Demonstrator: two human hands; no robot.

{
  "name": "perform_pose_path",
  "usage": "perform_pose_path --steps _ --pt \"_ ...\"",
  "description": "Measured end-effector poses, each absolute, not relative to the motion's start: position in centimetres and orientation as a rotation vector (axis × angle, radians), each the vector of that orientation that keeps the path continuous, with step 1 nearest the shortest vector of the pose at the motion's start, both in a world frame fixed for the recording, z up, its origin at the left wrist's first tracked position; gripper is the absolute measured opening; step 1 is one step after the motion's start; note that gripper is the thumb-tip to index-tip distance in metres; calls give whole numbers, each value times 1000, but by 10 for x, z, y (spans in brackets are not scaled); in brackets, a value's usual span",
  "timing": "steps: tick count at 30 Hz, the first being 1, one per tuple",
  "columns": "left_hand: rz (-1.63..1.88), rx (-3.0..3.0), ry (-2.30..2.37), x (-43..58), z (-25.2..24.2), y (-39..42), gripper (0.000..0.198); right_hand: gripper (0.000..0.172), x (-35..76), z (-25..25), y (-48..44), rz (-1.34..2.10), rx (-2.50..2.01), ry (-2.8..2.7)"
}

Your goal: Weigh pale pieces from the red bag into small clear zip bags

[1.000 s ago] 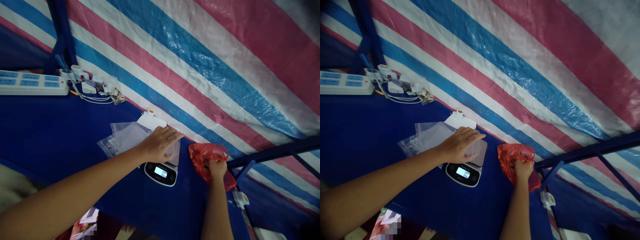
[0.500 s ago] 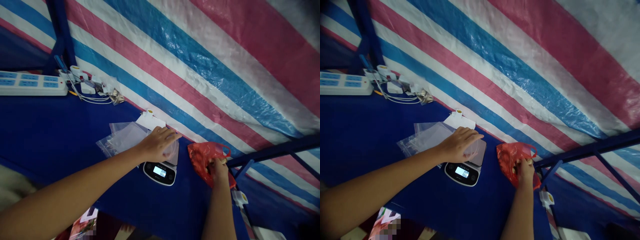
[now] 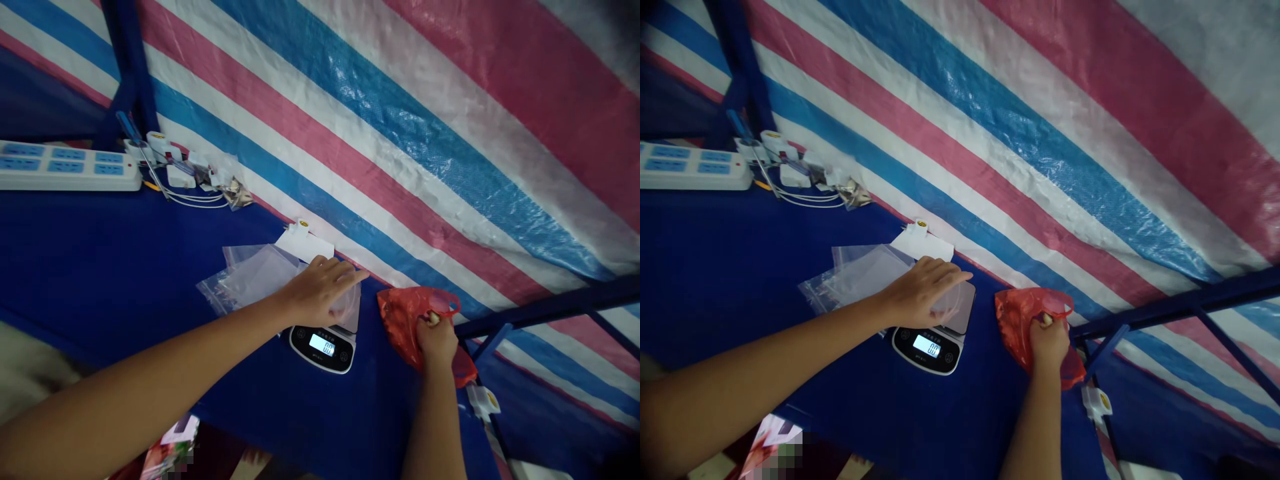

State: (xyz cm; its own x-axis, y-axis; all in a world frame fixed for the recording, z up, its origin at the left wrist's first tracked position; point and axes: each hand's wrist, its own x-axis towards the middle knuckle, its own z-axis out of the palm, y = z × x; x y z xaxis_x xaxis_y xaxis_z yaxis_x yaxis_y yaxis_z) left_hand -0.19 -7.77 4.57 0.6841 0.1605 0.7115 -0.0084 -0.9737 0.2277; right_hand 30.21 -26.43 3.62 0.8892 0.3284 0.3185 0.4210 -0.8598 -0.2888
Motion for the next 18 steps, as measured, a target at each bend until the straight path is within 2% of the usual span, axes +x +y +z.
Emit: perform_pose_path --steps 4,10,18 --pt "1151 2670 101 -1 44 -79 62 36 300 37 -268 -299 -2807 -607" --pt "1109 2667 79 1 41 -83 65 49 293 41 -268 -257 -2835 -581" --pt "1084 2656 63 3 38 -84 64 51 301 40 -274 -170 -2861 -614"
